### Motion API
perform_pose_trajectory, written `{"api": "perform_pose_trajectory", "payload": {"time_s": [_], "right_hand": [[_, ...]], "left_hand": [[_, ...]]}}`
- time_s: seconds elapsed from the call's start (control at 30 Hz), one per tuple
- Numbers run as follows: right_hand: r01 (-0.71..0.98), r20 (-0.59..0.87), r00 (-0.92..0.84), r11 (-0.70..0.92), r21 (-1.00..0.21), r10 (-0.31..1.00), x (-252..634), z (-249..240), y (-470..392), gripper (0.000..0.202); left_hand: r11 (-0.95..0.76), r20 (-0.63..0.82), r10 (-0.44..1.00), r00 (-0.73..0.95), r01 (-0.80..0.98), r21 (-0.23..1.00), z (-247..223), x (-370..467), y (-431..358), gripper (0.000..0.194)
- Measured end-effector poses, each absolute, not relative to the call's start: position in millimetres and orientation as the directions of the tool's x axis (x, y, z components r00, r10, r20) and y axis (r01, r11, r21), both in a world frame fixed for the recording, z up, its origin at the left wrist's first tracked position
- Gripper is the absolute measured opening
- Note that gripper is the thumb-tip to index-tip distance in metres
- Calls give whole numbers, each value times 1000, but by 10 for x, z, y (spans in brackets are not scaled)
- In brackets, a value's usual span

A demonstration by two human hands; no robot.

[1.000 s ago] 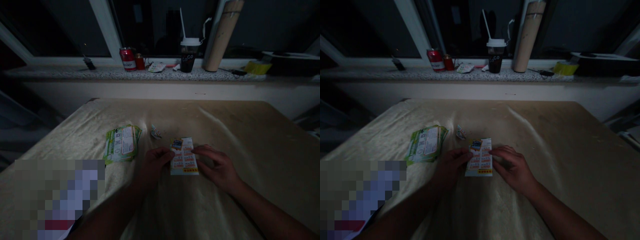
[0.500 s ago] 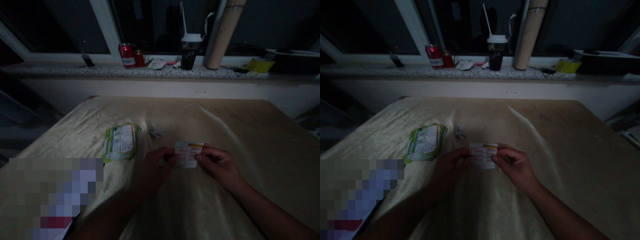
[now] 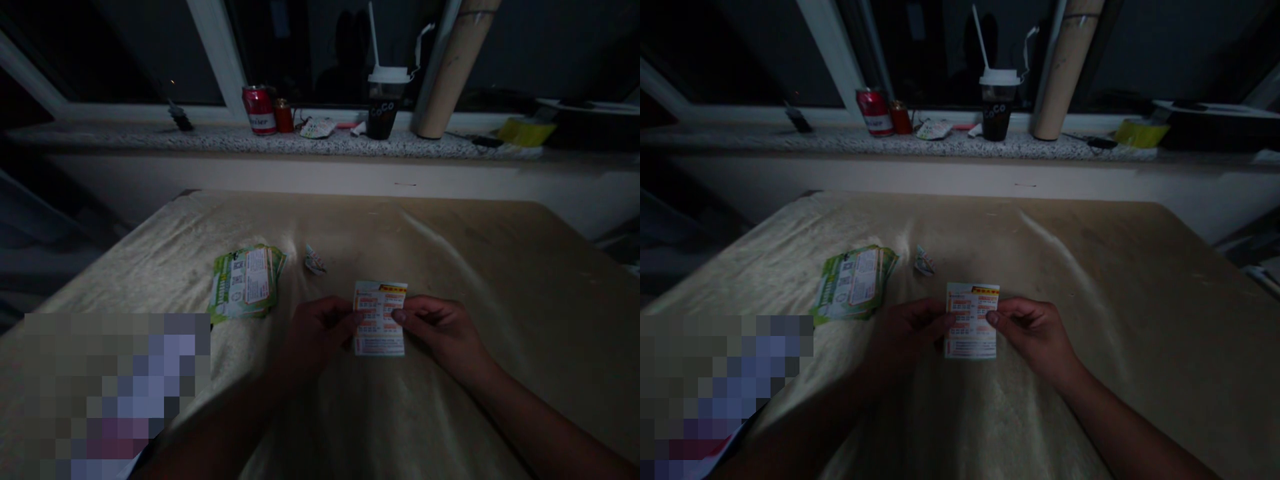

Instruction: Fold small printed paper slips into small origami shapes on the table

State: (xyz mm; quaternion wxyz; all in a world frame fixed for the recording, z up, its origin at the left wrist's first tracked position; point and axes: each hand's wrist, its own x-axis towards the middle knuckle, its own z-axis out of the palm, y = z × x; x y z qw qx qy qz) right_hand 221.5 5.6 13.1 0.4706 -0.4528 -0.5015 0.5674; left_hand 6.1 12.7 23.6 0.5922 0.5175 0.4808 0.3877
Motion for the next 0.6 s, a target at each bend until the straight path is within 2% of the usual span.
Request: {"api": "perform_pose_trajectory", "payload": {"time_s": [0.3,0.47,0.6], "right_hand": [[-151,-40,-249,-80,-985,968,2211,128,42,12],[-121,-14,-287,-51,-991,958,2195,139,22,10],[-120,-7,-312,-47,-992,950,2179,129,8,16]], "left_hand": [[165,-192,943,273,120,979,195,65,85,21],[65,-77,966,246,59,996,206,76,78,20],[32,-49,978,204,82,996,238,67,86,20]]}}
